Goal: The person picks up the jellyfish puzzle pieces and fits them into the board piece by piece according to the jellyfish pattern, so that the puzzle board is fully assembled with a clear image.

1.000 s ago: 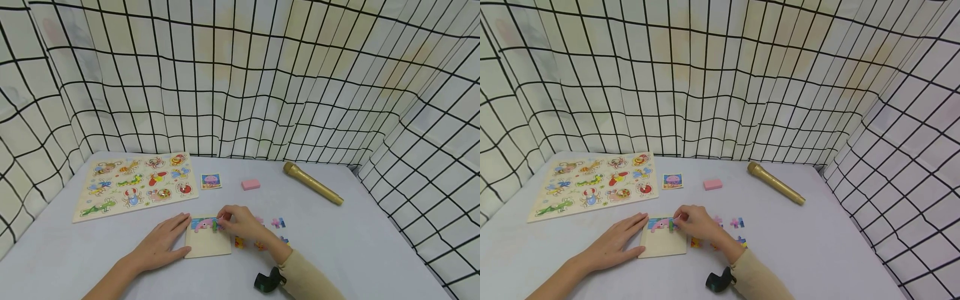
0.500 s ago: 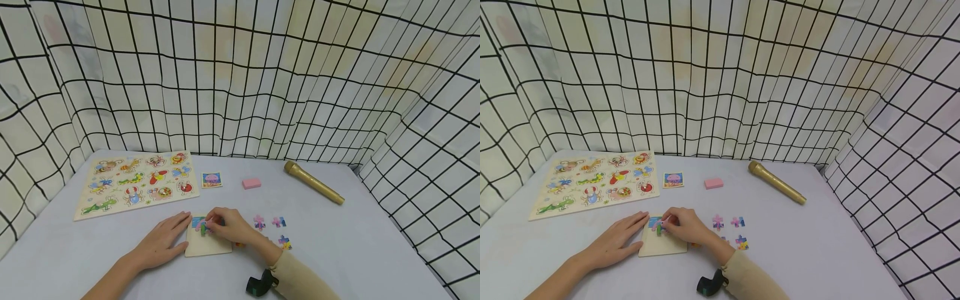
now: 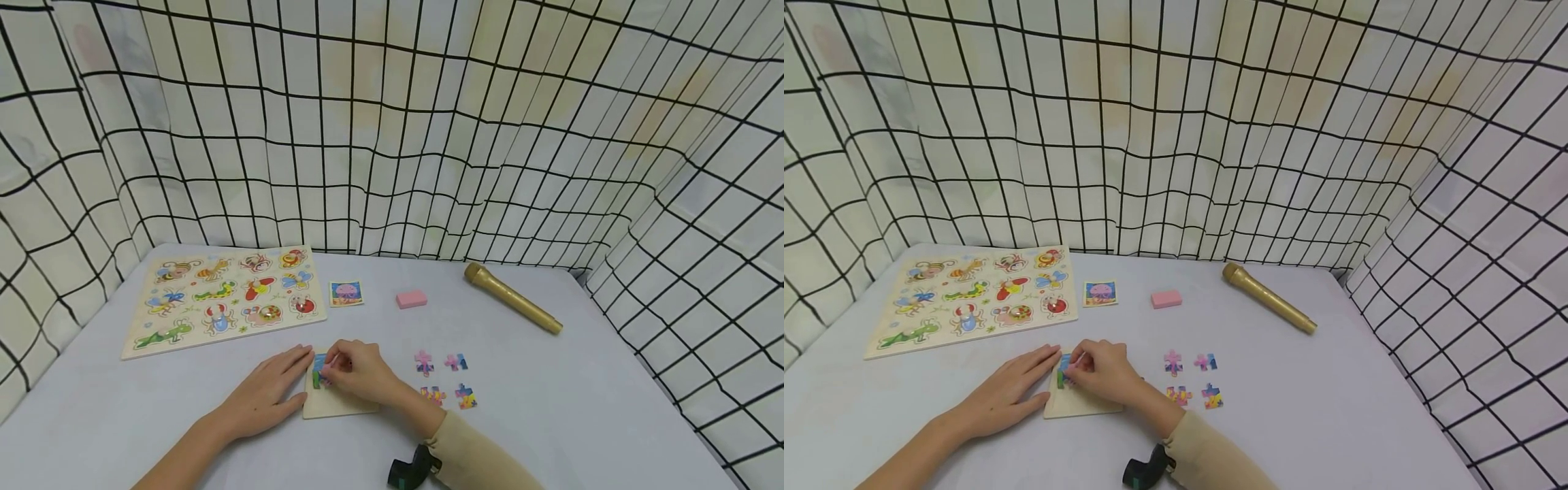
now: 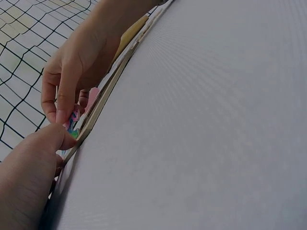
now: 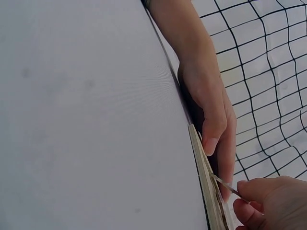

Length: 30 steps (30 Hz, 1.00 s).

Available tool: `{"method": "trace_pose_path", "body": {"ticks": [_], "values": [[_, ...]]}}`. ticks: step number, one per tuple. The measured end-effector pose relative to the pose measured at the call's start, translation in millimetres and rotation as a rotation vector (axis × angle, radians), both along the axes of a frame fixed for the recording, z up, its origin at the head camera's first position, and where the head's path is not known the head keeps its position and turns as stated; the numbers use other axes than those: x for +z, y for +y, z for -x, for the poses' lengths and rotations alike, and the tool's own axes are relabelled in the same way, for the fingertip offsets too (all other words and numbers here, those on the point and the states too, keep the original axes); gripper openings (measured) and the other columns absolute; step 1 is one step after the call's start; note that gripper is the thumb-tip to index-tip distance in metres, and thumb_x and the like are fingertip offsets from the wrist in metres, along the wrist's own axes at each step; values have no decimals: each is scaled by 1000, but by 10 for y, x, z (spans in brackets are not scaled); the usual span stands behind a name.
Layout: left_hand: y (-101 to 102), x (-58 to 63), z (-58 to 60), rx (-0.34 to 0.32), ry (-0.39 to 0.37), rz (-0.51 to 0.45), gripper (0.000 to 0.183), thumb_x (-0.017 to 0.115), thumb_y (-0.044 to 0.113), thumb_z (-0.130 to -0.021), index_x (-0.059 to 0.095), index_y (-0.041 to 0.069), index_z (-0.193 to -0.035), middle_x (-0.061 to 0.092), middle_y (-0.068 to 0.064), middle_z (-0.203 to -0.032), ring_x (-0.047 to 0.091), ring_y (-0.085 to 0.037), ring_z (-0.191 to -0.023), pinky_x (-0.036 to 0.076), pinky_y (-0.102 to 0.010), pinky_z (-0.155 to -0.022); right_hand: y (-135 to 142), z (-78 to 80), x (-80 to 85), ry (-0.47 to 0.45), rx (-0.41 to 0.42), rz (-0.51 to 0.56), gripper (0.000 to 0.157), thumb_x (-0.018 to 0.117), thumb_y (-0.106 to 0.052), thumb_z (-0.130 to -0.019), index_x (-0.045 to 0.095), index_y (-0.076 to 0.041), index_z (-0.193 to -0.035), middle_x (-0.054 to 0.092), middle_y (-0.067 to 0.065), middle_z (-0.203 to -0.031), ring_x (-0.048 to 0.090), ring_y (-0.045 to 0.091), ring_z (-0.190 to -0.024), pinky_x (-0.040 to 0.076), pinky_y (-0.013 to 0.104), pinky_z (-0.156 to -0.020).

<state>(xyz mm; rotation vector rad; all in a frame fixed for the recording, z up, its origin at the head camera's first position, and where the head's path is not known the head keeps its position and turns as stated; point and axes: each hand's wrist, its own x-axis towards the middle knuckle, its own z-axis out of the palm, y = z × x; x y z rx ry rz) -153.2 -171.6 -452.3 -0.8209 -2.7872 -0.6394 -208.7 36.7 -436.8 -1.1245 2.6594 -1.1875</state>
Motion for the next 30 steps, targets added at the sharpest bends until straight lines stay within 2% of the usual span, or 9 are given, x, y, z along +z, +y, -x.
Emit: {"method": "trace_pose_path", "body": {"ticks": [6, 14, 20, 30], "values": [[-5, -9, 3, 4, -4, 3, 60, 61, 26, -85, 41, 0, -136, 35, -12, -143, 29, -28, -131, 25, -47, -104, -19, -7, -27, 122, -85, -83, 11, 68, -27, -83, 65, -16, -85, 53, -16, -66, 43, -3, -63, 37, 12, -56], [-7, -18, 8, 1, -12, 0, 61, 60, 27, -86, 40, 1, -137, 34, -11, -144, 28, -28, -132, 25, -48, -104, -39, -28, -33, 190, -133, -158, 13, 69, -31, -82, 69, -19, -83, 51, -19, -62, 40, -3, -64, 31, 19, -66], [-8, -26, 11, -1, -11, -4, 61, 60, 26, -86, 40, 1, -137, 35, -11, -143, 29, -28, -132, 26, -49, -103, -48, -48, -44, 212, -169, -199, 12, 70, -32, -81, 69, -20, -79, 47, -21, -59, 38, -1, -66, 28, 22, -66], [-5, -27, 18, 4, -6, 0, 60, 61, 26, -85, 41, 1, -136, 35, -10, -143, 29, -28, -131, 27, -48, -103, -55, -62, -53, 213, -186, -190, 11, 70, -31, -81, 67, -21, -78, 47, -20, -61, 37, 1, -67, 26, 23, -66]]}}
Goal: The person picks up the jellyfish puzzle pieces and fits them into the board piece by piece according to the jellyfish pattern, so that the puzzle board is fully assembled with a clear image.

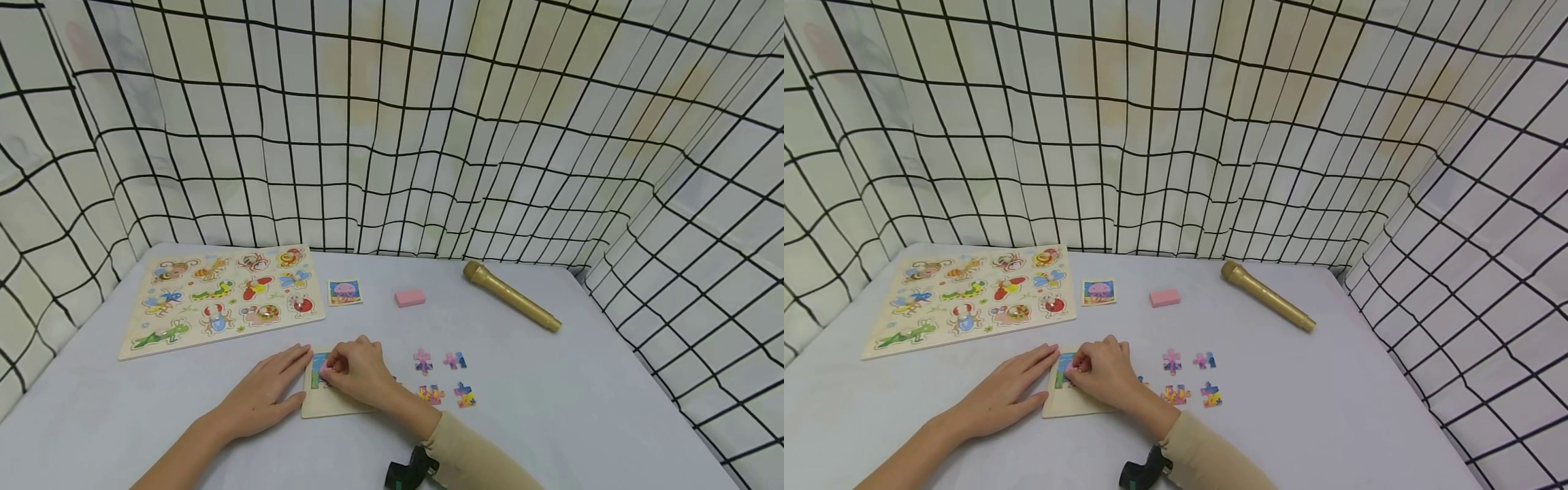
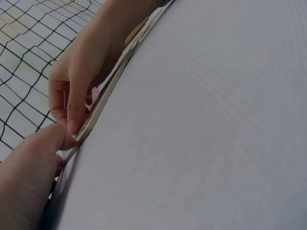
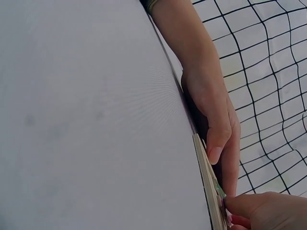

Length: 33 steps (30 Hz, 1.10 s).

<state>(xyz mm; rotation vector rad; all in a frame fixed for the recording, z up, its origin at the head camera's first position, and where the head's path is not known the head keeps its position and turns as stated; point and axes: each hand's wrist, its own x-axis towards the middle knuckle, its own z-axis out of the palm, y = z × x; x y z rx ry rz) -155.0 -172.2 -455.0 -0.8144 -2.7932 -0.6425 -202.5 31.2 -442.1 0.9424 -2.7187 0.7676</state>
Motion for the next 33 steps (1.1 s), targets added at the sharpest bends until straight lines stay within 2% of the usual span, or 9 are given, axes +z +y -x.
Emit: {"method": "trace_pose_path", "body": {"ticks": [10, 18, 25, 33], "values": [[3, -2, -1, -5, 7, -5, 60, 61, 25, -85, 41, 0, -136, 36, -11, -143, 29, -29, -131, 26, -49, -103, -31, 1, -29, 7, 1, -6, 16, 73, -35, -77, 63, -24, -71, 47, -20, -61, 36, 1, -67, 25, 24, -65], [4, 0, 1, -4, 5, -3, 60, 61, 26, -85, 41, 1, -136, 36, -11, -143, 29, -28, -131, 26, -48, -103, -38, -1, -23, 6, 2, -17, 15, 72, -34, -78, 63, -24, -72, 47, -20, -61, 36, 0, -67, 25, 24, -65], [-1, -1, -2, -5, 9, -9, 60, 61, 26, -86, 41, 1, -136, 36, -10, -143, 29, -28, -131, 26, -47, -103, -30, -5, 17, 1, 1, -39, 11, 72, -31, -79, 65, -24, -74, 49, -21, -61, 38, 0, -68, 26, 23, -66], [-8, -21, -2, -6, 39, 4, 61, 61, 27, -86, 41, 1, -137, 36, -11, -143, 31, -28, -130, 27, -47, -102, 45, 27, 61, -49, 20, -24, 5, 70, -25, -80, 67, -23, -78, 52, -20, -66, 41, 0, -71, 30, 26, -70]]}}
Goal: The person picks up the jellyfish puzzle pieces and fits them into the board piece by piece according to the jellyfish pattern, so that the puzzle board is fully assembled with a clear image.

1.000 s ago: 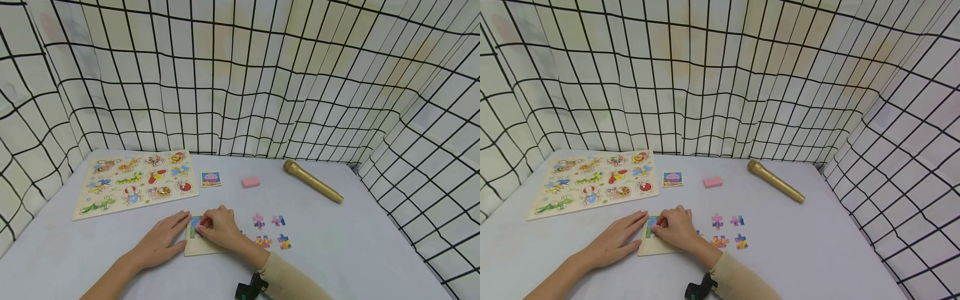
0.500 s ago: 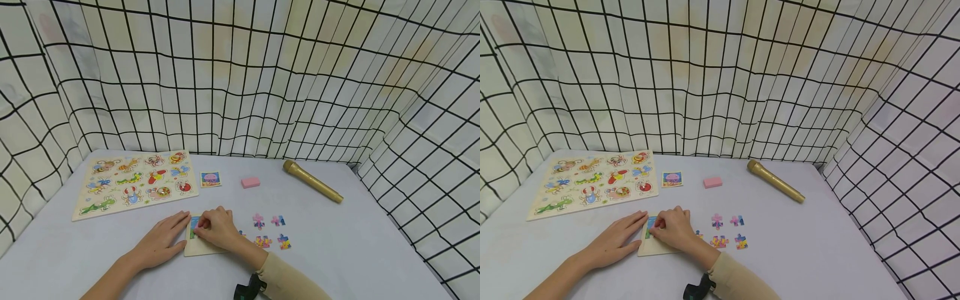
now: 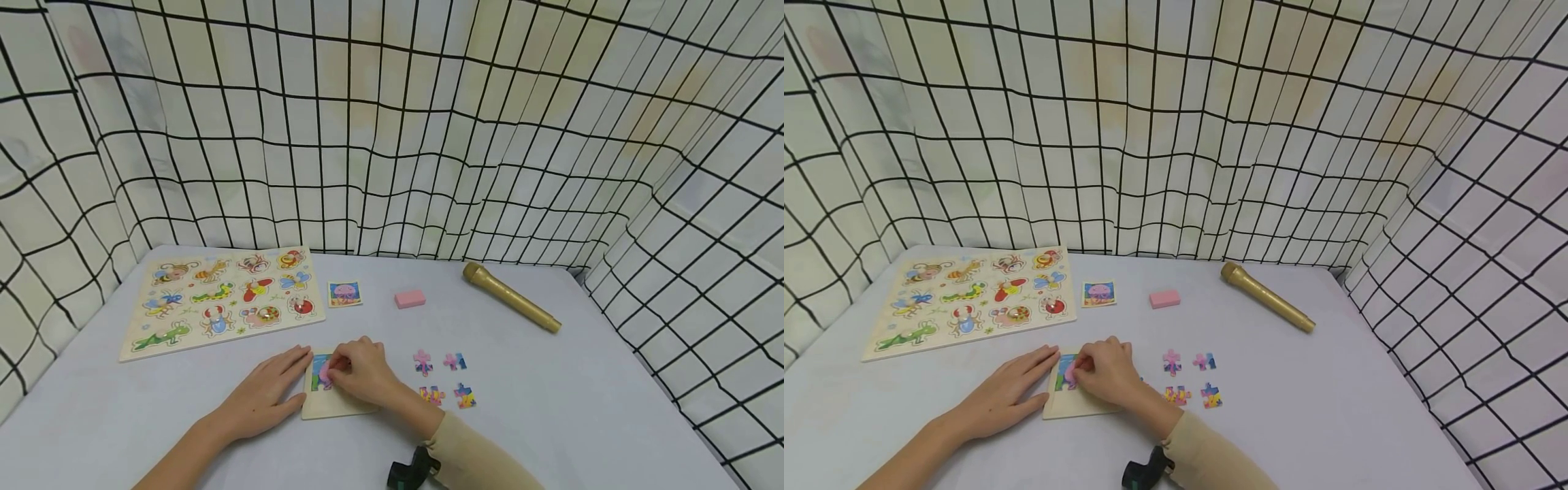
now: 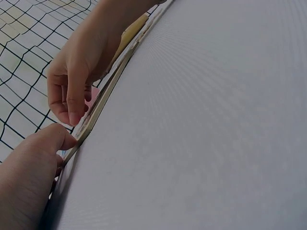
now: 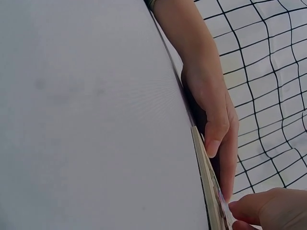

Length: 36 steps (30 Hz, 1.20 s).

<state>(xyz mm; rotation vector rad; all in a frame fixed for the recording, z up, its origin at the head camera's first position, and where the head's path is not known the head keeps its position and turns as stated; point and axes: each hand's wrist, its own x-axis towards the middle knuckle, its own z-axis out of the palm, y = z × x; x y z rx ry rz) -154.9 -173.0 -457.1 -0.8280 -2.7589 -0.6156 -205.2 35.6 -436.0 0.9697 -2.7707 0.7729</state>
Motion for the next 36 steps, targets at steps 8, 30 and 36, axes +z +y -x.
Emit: {"method": "trace_pose_path", "body": {"ticks": [8, 30, 36], "values": [[2, 3, -6, 4, -3, -3, 61, 61, 27, -86, 41, 1, -137, 36, -10, -143, 31, -27, -131, 27, -46, -103, 151, 54, 49, 8, -4, 27, 5, 68, -22, -82, 69, -17, -80, 52, -17, -67, 41, 3, -70, 30, 25, -67], [7, 0, 3, 6, -37, 0, 61, 59, 29, -87, 39, 2, -138, 33, -9, -145, 28, -26, -133, 26, -46, -104, 818, 169, 68, -43, -133, 80, 5, 65, -14, -82, 65, -13, -87, 60, -6, -80, 48, 17, -81, 35, 35, -74], [12, 23, -2, 8, -39, -3, 60, 59, 29, -88, 40, 2, -138, 34, -9, -144, 28, -27, -132, 26, -47, -104, 1017, 204, 30, -47, -162, 73, 10, 67, -14, -81, 67, -13, -91, 61, -4, -85, 46, 16, -81, 35, 33, -73]]}}
